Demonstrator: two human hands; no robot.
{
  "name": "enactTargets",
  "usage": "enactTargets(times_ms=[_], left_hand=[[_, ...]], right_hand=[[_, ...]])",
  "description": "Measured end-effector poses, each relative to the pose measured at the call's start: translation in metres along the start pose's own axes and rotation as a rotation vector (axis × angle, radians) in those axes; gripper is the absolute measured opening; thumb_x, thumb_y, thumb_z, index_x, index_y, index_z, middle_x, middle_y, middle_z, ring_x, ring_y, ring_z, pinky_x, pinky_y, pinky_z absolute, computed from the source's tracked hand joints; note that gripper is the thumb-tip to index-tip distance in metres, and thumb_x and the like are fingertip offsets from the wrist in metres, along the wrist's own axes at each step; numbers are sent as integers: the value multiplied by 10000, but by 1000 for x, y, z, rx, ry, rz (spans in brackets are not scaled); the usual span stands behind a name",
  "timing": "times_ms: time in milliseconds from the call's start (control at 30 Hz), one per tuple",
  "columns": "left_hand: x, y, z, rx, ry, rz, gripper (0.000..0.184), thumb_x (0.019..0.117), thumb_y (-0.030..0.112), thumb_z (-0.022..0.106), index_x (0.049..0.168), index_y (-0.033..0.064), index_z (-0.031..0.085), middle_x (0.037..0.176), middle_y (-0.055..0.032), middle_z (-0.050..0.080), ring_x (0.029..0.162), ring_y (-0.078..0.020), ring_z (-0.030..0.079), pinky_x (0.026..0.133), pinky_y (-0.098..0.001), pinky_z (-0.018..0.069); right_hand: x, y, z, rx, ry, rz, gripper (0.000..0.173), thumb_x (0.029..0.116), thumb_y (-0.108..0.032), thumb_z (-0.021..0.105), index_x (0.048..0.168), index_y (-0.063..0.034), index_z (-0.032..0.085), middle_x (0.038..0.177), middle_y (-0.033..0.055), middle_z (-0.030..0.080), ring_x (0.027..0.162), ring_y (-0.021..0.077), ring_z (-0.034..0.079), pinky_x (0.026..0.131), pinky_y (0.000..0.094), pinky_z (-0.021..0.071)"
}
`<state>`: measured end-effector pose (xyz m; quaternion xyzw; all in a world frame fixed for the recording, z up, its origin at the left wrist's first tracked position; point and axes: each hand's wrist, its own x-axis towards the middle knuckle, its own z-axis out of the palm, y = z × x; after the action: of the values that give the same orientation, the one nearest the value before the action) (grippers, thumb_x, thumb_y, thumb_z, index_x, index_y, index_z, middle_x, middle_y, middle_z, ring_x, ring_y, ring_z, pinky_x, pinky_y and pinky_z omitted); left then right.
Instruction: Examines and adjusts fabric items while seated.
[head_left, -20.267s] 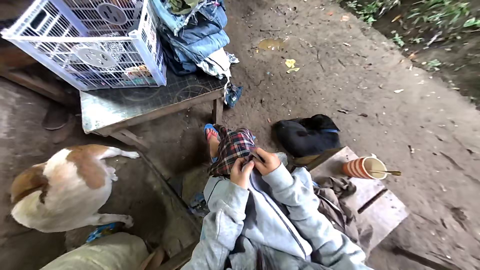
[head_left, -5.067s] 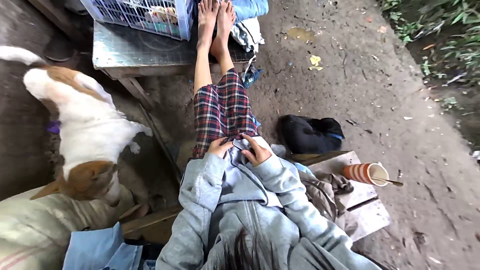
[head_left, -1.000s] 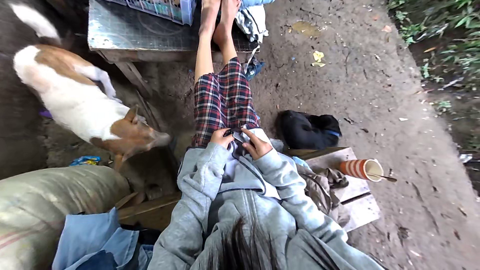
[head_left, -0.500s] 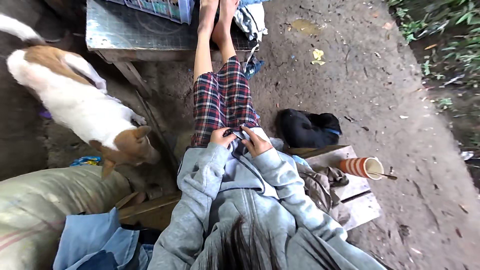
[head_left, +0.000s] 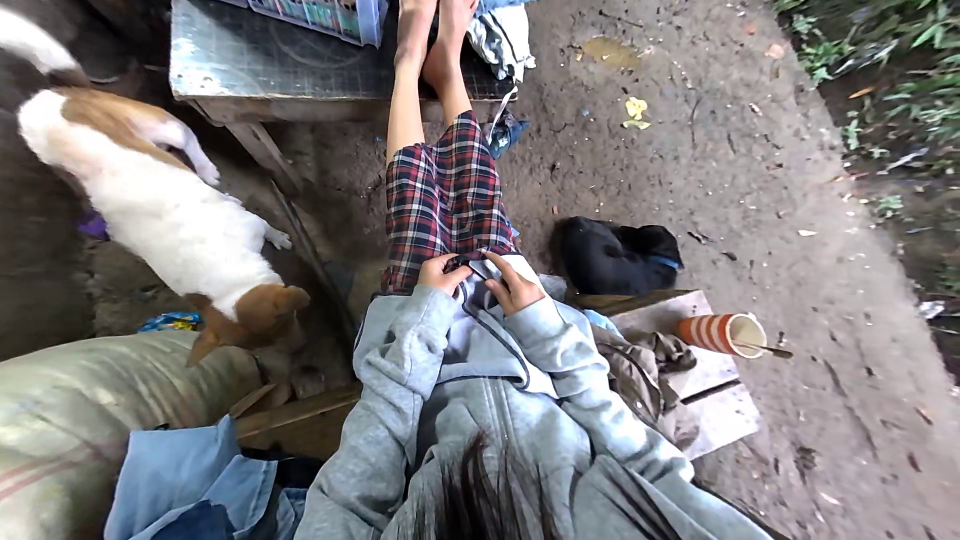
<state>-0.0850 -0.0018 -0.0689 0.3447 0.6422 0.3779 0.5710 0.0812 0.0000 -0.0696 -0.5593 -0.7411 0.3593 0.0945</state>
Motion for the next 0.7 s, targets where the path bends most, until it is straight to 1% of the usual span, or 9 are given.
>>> enactTargets(times_ms=[67, 133, 200, 267, 333, 433, 500, 633, 700], left_hand=[[0, 1, 0, 11, -10, 6, 239, 917, -57, 683, 1145, -124, 665, 1057, -222, 691, 956, -163, 635, 935, -338, 492], [-1, 0, -1, 18, -11, 9, 243, 917, -52, 685, 1150, -120, 668, 1064, -222, 693, 965, -170, 637, 940, -345, 491], [0, 0, -1, 27, -9, 11, 238, 919, -54, 682, 1149, -116, 670, 1064, -220, 694, 970, -177, 638, 941, -351, 491], [5, -8, 0, 85, -14, 43, 232, 915, -45, 685, 1139, -105, 678, 1038, -222, 698, 946, -207, 648, 916, -384, 505], [8, -11, 0, 172, -25, 68, 240, 918, -22, 686, 1144, -103, 686, 1050, -255, 699, 977, -290, 661, 933, -462, 501], [3, 1, 0, 187, -45, 49, 265, 933, -22, 669, 1182, -111, 676, 1129, -294, 683, 1104, -352, 646, 1021, -494, 457], [2, 1, 1, 158, -51, 59, 266, 928, -22, 675, 1178, -115, 674, 1118, -287, 685, 1086, -330, 647, 1011, -474, 462], [5, -4, 2, 116, -94, 70, 280, 920, 14, 712, 1170, -107, 677, 1085, -244, 701, 1018, -256, 662, 978, -426, 488], [6, -2, 3, 120, -92, 36, 273, 923, -14, 695, 1175, -115, 673, 1112, -259, 695, 1056, -274, 658, 1001, -430, 477]], right_hand=[[3, -7, -4, 5, -42, 28, 501, 1063, -224, 537, 1536, -83, 454, 1217, 280, 681, 1011, 472, 693, 905, 598, 519], [3, -2, 0, 44, 3, -52, 448, 1056, -175, 539, 1492, -72, 522, 1182, 274, 695, 1008, 458, 698, 910, 582, 530], [3, 10, 7, 118, 77, -148, 400, 1039, -135, 538, 1422, -35, 597, 1078, 258, 728, 921, 412, 720, 875, 539, 557], [3, 8, 2, 222, 43, -94, 380, 1045, -99, 511, 1395, 14, 602, 950, 220, 731, 791, 284, 676, 819, 429, 549], [4, 5, -3, 283, -4, -23, 377, 1055, -89, 478, 1395, 30, 592, 854, 172, 707, 713, 187, 615, 766, 348, 528], [4, 4, -7, 320, -43, 25, 379, 1065, -99, 464, 1405, 20, 584, 841, 142, 696, 703, 140, 589, 752, 310, 512], [5, 4, -8, 349, -60, 53, 381, 1073, -106, 453, 1413, 10, 577, 822, 110, 678, 684, 104, 560, 724, 281, 497], [5, 1, -10, 336, -75, 72, 385, 1075, -104, 446, 1425, 1, 569, 826, 111, 674, 691, 116, 557, 734, 294, 495], [3, 3, -9, 262, -35, 3, 385, 1064, -109, 476, 1420, -6, 581, 908, 166, 713, 758, 202, 628, 794, 364, 525]])
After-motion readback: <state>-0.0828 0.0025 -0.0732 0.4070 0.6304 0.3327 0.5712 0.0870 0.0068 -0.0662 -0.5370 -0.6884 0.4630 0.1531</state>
